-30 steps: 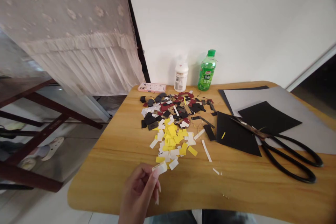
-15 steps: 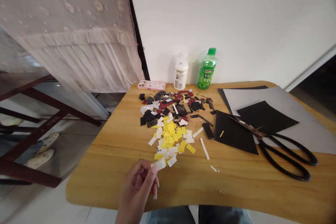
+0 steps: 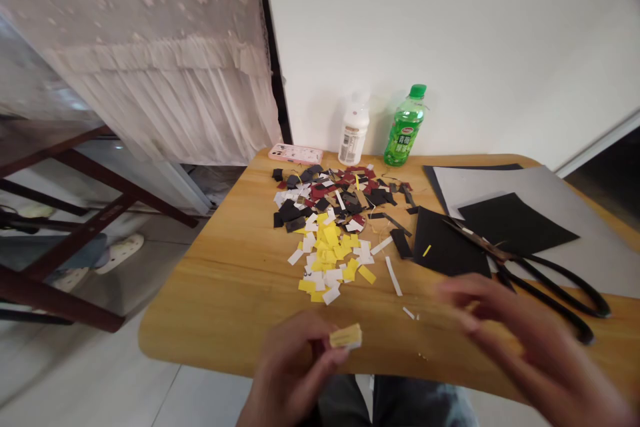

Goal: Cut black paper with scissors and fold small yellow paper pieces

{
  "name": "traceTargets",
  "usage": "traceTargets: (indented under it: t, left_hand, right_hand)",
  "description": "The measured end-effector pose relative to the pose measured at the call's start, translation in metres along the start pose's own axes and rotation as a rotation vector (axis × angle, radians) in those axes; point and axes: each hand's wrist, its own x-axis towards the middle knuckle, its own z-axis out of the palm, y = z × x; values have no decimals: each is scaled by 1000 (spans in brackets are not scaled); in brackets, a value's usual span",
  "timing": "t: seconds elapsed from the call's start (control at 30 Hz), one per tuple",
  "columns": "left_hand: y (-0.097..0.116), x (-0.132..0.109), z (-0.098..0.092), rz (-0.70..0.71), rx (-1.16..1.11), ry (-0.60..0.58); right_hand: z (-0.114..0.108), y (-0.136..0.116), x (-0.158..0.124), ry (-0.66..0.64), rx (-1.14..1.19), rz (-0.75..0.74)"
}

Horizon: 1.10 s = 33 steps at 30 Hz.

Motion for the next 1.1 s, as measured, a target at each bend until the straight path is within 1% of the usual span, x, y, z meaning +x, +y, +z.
traceTargets:
  t: [0.03,0.07,0.1,0.2,0.3,0.37,0.4,0.43,0.47,0.5,0.57,0.67,0.77,0.87,1.0,1.1]
  left_hand:
    - [3,0,3,45,22,-28]
    - [5,-1,5,64,37,-43]
    - [5,-3,8,66,48,-46]
    - [1,-13,10,13,66,-40]
    - [-6,-22,7,-105,33,-90]
    - [-9,-26,5,-200,-26,-149]
    - [-10,-26,5,-241,-68,-182]
    - [-10,-26,5,-272,-114,-213]
    - [-10,-25,6,-300,-159,-239]
    - [-10,-24,7,-324,-198,-255]
    - [-7,-20,8,-383,-235,-272]
    - [-1,-15,8,-503,-237,-253]
    - [1,-11,8,-608,-303,-198]
    - [1,-7,9,-687,-428,-153]
    - [0,-1,10,-756,-598,-82]
    - [3,2,10,-780,-623,-31]
  right_hand:
    - [10,-11,10,-49,47,-53]
    - [20,-20,18,-123,107,-123]
    - [29,-28,23,-169,172,-158]
    - [50,-41,29,-269,337,-161]
    - [54,-43,33,-372,375,-110]
    - [51,-41,43,-455,364,-84]
    - [49,-40,50,-472,338,-70]
    - [49,-38,58,-479,290,-59]
    - [51,-35,67,-451,210,-47]
    - [55,-32,76,-420,103,-33]
    - [65,-26,91,-422,-113,-49]
    - [84,-22,103,-454,-229,-77]
    - [93,-23,103,-448,-250,-96]
    - [95,-22,101,-421,-237,-103]
    - [86,-17,99,-376,-151,-91]
    - [73,-20,91,-295,-11,-113]
